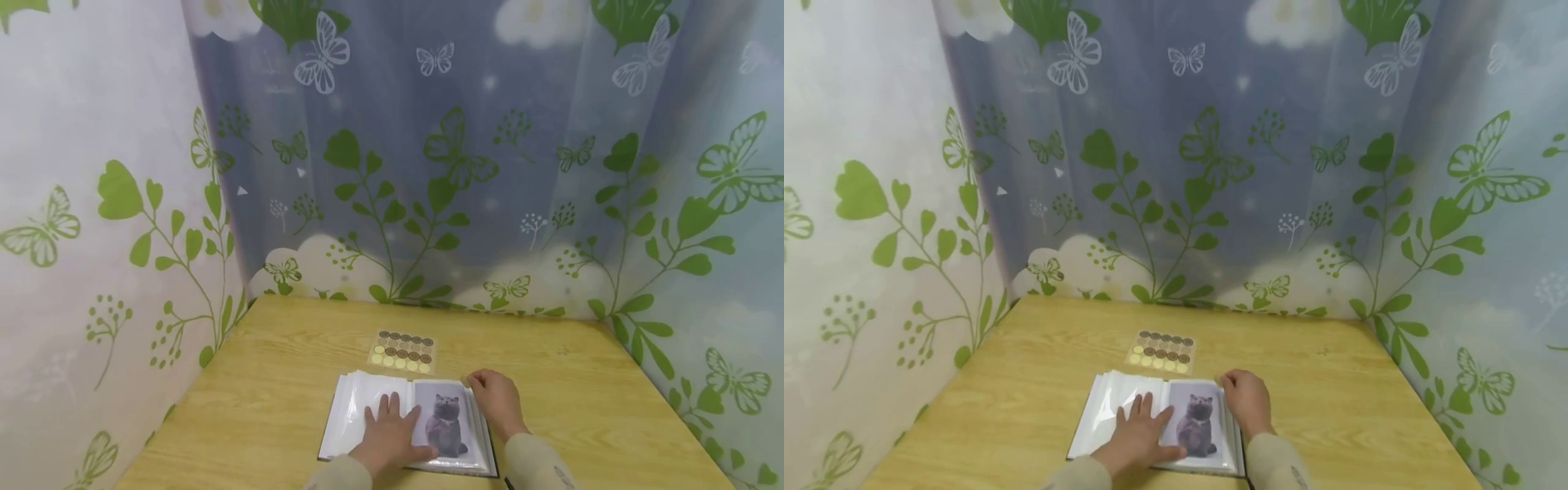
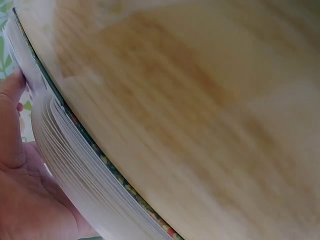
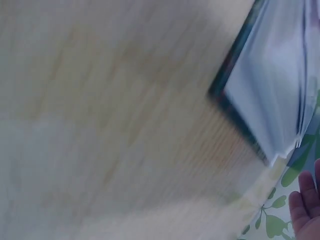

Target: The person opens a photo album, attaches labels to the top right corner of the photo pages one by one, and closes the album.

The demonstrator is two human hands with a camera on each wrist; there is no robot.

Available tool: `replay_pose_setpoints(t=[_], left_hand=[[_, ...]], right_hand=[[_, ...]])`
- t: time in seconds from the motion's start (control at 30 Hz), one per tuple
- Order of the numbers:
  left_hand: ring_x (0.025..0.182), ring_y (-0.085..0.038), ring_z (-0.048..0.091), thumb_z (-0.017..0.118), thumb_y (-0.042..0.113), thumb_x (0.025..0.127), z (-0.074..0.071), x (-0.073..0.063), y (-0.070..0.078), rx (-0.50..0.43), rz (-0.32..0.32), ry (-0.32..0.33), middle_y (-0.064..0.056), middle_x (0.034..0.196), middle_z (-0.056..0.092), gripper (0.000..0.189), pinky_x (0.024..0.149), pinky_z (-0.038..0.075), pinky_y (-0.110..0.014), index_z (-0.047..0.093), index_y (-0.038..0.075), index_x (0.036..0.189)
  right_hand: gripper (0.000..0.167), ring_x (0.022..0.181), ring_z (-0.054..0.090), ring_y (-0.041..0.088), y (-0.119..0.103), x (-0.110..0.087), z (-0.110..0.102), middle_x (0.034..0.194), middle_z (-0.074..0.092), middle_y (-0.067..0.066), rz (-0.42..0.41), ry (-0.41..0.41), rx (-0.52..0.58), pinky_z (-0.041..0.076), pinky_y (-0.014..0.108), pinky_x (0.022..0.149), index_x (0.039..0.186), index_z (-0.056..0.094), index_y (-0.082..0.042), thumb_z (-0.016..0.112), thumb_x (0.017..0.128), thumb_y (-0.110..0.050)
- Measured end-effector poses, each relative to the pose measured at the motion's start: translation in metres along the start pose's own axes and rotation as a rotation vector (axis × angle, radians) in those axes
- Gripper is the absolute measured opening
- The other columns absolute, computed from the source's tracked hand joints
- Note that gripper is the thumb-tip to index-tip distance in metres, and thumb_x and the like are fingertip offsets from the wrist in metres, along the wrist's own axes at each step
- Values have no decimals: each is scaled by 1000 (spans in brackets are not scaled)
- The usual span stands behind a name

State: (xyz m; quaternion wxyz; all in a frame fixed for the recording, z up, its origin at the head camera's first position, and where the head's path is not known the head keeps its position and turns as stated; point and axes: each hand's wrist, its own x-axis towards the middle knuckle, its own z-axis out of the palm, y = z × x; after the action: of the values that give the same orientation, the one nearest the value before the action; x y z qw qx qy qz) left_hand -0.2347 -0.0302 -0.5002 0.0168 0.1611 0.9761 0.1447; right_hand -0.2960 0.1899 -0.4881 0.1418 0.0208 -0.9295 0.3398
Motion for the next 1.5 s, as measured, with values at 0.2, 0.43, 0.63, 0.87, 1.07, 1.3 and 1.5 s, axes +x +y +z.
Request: replay_pose_setpoints(t=[0.2,0.43,0.63,0.87,1.07,1.3,1.5], left_hand=[[140,-52,28,66,70,78,4,-1,-5,1,7,4,-32,151,33,89,107,23,-72,52,14,145],[140,-52,26,66,71,77,3,1,-6,-10,2,1,-32,152,31,89,107,21,-73,51,16,146],[140,-53,25,66,72,77,2,1,-9,-19,-13,-4,-32,152,31,91,107,20,-73,50,16,146],[139,-52,29,67,71,76,7,0,-8,-3,-7,17,-32,151,34,89,106,23,-73,52,16,145],[139,-50,31,66,72,76,8,0,-4,29,-14,12,-30,151,35,88,106,25,-72,52,18,145],[139,-49,31,66,74,75,10,1,-3,49,-15,4,-29,152,35,89,107,26,-71,52,20,145],[140,-49,30,65,74,76,8,3,-5,53,-17,-3,-28,152,34,89,107,25,-71,52,21,146]], right_hand=[[15,70,59,14,8,9,9,84,70,2,-159,-46,-136,52,41,69,91,75,-8,66,95,-19],[11,73,60,17,9,15,12,83,67,3,-229,-57,-215,54,43,71,91,74,-8,68,94,-17],[11,75,62,20,0,16,13,84,67,5,-260,-70,-215,54,44,72,90,73,-7,69,93,-17],[9,75,62,20,5,17,21,83,67,3,-281,-84,-251,54,42,71,89,73,-8,69,92,-16],[9,72,62,20,13,15,24,78,64,2,-348,-56,-309,55,42,70,84,73,-10,72,90,-16],[6,69,59,16,14,11,27,76,61,-3,-378,-64,-327,54,39,66,82,73,-12,74,87,-15],[5,75,62,17,9,9,31,82,65,-2,-400,-85,-351,55,39,71,84,73,-12,72,89,-14]])
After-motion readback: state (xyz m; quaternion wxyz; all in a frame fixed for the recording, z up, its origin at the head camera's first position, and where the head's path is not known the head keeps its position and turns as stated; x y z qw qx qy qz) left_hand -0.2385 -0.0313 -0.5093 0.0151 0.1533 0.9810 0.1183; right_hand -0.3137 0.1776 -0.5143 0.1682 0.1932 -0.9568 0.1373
